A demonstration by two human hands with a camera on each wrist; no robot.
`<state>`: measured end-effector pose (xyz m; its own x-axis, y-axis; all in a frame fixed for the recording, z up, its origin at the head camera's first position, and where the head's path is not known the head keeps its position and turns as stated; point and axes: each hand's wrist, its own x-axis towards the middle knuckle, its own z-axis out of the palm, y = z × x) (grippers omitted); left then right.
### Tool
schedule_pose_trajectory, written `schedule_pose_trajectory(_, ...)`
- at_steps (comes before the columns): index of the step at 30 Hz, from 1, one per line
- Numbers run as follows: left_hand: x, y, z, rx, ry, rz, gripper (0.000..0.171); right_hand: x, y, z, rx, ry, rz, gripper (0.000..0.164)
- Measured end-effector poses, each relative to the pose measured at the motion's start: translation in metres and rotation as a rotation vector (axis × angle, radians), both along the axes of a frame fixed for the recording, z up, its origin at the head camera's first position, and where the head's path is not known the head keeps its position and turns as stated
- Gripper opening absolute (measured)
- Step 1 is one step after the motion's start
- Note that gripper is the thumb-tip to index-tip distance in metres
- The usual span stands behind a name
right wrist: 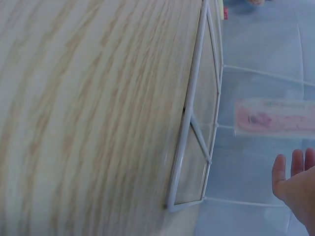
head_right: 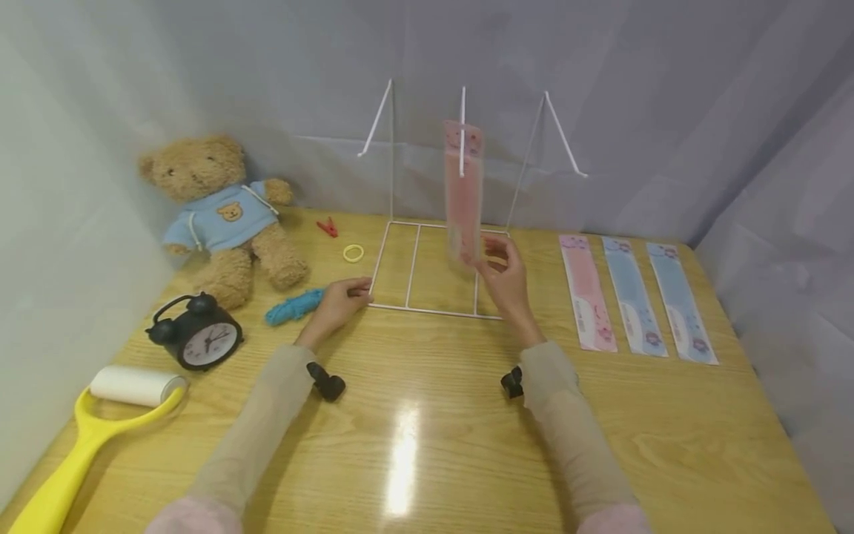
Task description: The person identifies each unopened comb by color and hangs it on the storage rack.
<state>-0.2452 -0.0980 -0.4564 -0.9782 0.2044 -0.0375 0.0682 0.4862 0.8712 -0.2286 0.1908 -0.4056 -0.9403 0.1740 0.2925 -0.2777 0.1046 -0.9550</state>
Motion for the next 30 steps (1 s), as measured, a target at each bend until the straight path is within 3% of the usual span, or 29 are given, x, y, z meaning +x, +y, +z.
schedule_pose_trajectory(7, 0.001, 0.002, 0.001, 0.014, -0.001, -0.007, 0.041, 0.002, 0.008, -0.008, -0.030, 0.009, -0.060, 0.037)
schedule_pose_trajectory(14, 0.001, 0.003, 0.002, 0.016, 0.001, 0.007, 0.041, 0.007, 0.011, -0.012, -0.027, 0.028, -0.052, 0.035)
schedule_pose_trajectory(25, 0.002, 0.000, 0.002, 0.022, -0.001, 0.020, 0.040, 0.025, 0.035, -0.007, 0.058, -0.067, -0.135, 0.027)
schedule_pose_trajectory(30, 0.002, 0.000, 0.002, 0.016, 0.004, 0.013, 0.040, 0.034, 0.053, -0.006, 0.154, -0.085, -0.160, 0.026)
